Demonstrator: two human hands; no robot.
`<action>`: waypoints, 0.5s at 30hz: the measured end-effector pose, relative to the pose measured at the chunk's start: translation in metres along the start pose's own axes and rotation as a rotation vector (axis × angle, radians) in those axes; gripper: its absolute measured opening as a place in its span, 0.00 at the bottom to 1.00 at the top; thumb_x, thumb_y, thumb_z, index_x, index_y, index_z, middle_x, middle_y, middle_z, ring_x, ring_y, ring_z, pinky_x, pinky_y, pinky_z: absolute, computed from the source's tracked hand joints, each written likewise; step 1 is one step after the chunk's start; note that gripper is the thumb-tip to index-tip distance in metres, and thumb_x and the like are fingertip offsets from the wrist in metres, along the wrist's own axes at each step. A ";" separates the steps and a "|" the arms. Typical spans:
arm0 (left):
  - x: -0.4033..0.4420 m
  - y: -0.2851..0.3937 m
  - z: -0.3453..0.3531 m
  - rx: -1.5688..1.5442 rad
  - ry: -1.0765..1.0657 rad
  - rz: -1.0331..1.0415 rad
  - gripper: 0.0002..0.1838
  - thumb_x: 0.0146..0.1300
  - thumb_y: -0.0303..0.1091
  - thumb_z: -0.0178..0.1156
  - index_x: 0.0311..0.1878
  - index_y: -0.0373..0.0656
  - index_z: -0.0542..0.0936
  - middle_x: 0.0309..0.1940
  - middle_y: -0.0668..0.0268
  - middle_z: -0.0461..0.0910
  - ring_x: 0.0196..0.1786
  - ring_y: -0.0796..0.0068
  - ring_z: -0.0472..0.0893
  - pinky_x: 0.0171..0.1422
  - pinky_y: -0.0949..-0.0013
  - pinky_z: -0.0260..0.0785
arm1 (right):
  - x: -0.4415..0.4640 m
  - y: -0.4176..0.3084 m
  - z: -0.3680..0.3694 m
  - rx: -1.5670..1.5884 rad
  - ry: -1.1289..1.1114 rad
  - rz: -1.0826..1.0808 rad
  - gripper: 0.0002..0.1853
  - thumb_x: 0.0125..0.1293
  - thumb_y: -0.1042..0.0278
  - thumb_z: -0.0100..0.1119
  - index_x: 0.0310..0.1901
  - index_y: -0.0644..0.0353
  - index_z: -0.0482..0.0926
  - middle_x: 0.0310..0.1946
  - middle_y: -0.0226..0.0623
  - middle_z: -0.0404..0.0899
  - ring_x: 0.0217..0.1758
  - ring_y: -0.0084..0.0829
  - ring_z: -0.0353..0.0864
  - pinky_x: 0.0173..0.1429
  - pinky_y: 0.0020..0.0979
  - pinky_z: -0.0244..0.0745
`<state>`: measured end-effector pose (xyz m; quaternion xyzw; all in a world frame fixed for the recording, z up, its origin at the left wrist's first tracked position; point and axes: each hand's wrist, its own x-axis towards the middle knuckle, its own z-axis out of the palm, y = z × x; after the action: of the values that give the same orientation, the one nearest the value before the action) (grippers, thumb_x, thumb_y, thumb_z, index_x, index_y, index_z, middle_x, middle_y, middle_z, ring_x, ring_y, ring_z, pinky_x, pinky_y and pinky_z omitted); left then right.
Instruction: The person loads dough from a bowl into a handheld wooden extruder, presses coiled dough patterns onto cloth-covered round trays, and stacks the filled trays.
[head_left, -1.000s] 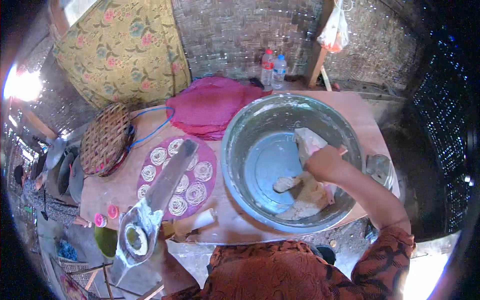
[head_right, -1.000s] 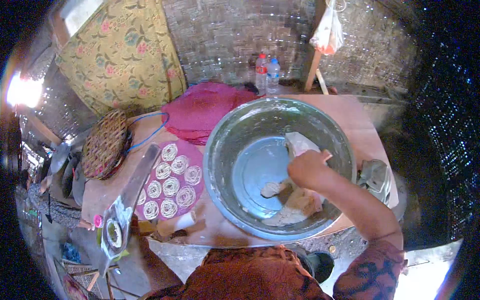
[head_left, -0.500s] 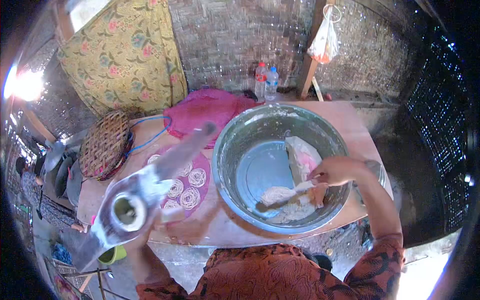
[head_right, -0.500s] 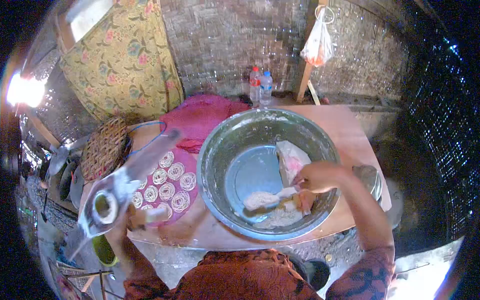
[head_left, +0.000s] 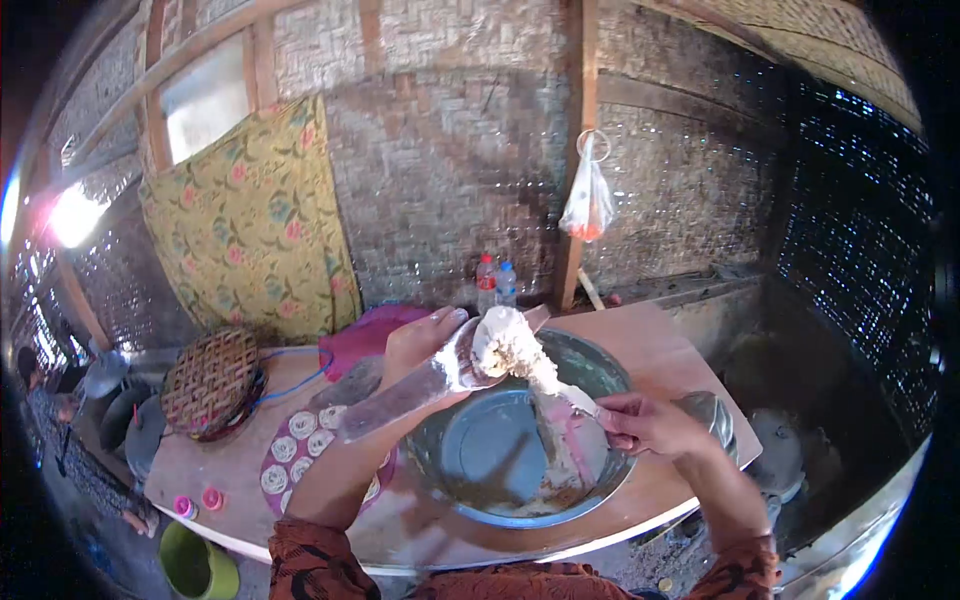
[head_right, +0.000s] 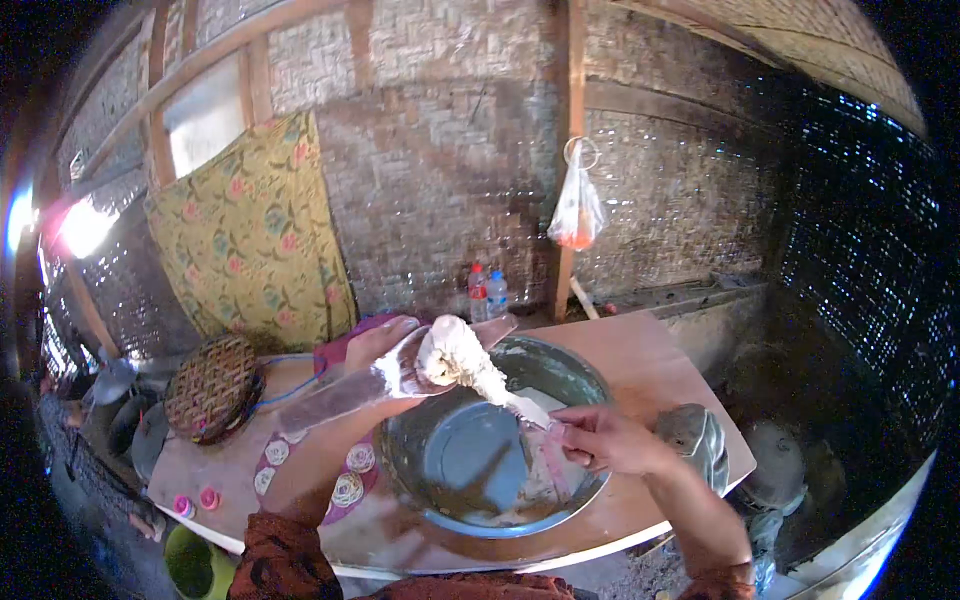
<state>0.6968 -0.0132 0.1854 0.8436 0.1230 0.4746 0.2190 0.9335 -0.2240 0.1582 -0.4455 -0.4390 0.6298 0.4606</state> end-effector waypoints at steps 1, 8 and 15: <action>0.001 0.006 0.007 0.089 -0.066 -0.004 0.18 0.44 0.45 0.68 0.33 0.44 0.74 0.27 0.60 0.74 0.32 0.57 0.78 0.35 0.62 0.70 | -0.004 -0.007 0.003 -0.405 0.158 -0.254 0.21 0.67 0.67 0.56 0.60 0.60 0.71 0.23 0.25 0.72 0.21 0.16 0.66 0.22 0.21 0.58; 0.006 -0.028 0.073 -0.036 -0.229 0.053 0.16 0.47 0.44 0.66 0.36 0.47 0.76 0.29 0.61 0.76 0.34 0.58 0.79 0.37 0.61 0.72 | -0.022 -0.052 0.068 -2.262 0.624 -0.700 0.18 0.53 0.68 0.55 0.48 0.55 0.77 0.21 0.29 0.71 0.25 0.27 0.77 0.26 0.28 0.69; 0.011 -0.069 0.032 -0.407 -0.264 -0.247 0.16 0.58 0.42 0.55 0.46 0.44 0.75 0.44 0.60 0.79 0.48 0.61 0.78 0.54 0.62 0.70 | -0.069 -0.057 0.066 -2.154 0.710 -0.677 0.16 0.52 0.69 0.54 0.45 0.57 0.76 0.24 0.29 0.73 0.25 0.28 0.76 0.30 0.29 0.72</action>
<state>0.7303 0.0433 0.1459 0.8154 0.0975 0.3453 0.4543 0.8930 -0.2899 0.2388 -0.6151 -0.6867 -0.3775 0.0875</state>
